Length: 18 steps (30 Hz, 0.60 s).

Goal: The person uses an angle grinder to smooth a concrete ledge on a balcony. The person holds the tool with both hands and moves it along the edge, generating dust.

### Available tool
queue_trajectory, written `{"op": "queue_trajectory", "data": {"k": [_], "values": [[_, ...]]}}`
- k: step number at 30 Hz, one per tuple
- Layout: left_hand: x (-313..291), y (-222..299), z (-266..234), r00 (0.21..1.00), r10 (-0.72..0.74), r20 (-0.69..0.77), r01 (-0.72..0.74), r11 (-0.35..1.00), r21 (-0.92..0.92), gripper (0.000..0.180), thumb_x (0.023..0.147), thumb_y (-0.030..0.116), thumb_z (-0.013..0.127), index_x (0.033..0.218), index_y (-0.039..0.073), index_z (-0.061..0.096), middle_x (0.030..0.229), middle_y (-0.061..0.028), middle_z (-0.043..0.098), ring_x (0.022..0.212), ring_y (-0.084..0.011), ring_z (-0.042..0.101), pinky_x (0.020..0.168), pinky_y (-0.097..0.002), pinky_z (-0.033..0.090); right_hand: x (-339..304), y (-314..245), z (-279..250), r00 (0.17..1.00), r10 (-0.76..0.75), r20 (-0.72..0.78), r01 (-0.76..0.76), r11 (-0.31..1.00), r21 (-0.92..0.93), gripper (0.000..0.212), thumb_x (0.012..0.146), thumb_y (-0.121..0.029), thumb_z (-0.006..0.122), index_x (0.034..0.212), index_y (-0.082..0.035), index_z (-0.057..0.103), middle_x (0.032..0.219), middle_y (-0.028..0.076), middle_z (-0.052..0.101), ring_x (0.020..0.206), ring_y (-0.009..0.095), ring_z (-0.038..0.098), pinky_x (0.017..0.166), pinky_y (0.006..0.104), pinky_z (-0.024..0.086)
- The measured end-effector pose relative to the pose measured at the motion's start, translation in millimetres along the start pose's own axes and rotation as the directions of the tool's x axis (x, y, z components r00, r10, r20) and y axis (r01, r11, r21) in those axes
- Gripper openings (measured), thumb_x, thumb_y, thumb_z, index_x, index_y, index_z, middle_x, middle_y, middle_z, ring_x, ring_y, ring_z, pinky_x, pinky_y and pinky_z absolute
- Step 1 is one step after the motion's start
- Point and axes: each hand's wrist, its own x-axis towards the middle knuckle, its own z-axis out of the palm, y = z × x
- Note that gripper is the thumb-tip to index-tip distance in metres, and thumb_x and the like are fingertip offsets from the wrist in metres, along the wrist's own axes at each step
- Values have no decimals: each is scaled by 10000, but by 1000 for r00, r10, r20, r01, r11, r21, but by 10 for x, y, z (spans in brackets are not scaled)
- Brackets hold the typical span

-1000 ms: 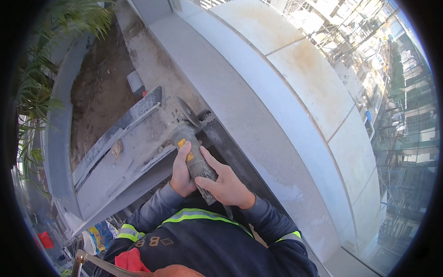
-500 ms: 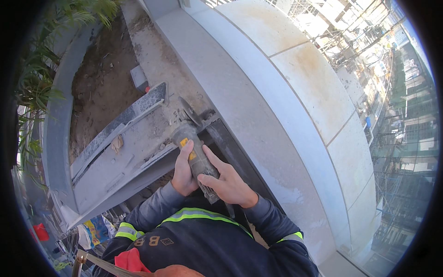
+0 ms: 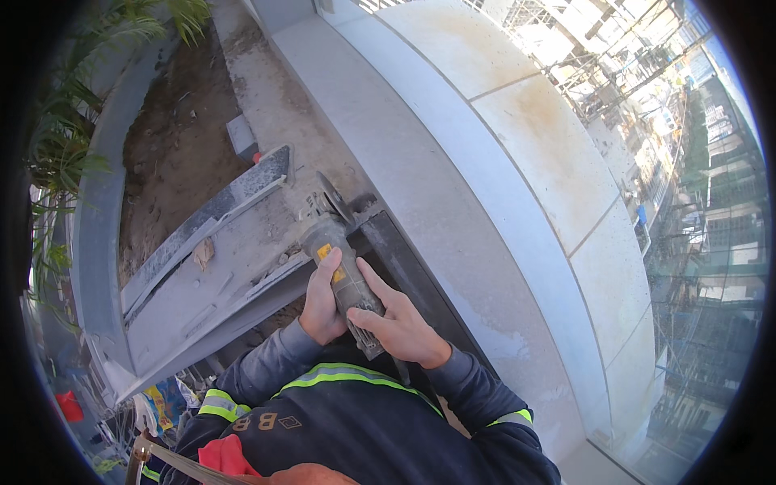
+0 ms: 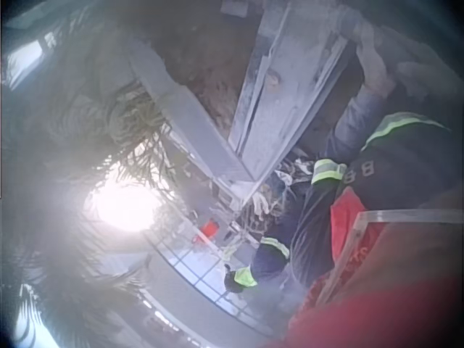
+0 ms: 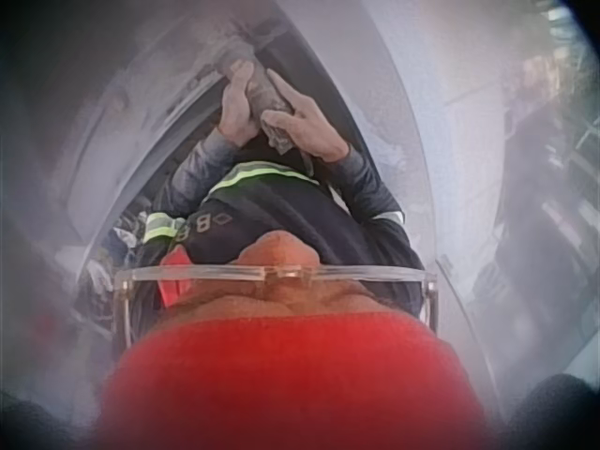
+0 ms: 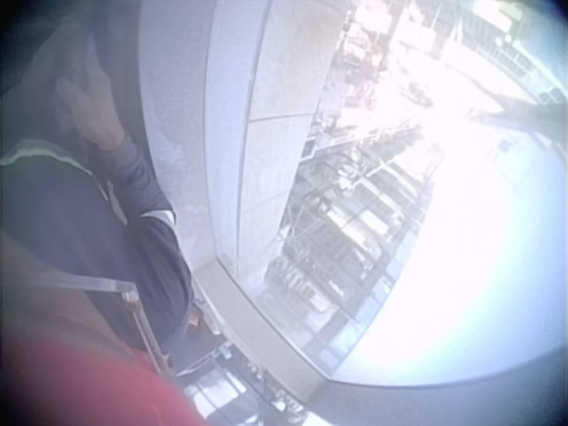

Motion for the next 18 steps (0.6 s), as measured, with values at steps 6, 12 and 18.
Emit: {"op": "queue_trajectory", "data": {"k": [6,12,18], "values": [[-7,46,69,1000,-4,-8,4,999,54,351,1063,341,631,1249,50,565,1052,-83,656,909,-204,703,789,-393,608,-28,-106,10,994,105,11,-105,989,102,866,1006,-147,654,1695,-8,149,1201,120,653,922,127,660,811,297,560],[9,14,61,1000,16,-11,-15,996,89,322,1065,355,617,1231,82,579,1040,-64,661,926,-195,694,818,-387,598,-29,-60,-10,997,75,-4,-75,992,105,850,1015,-143,652,1705,-62,161,1157,109,673,804,149,694,730,307,586],[16,-5,50,1000,6,-3,-6,995,102,325,1063,347,618,1238,76,575,1064,-71,658,935,-200,694,820,-387,599,-46,-25,-37,997,81,-10,-80,993,88,856,1008,-130,664,1702,-53,169,1163,112,679,807,146,696,739,305,586]]}}
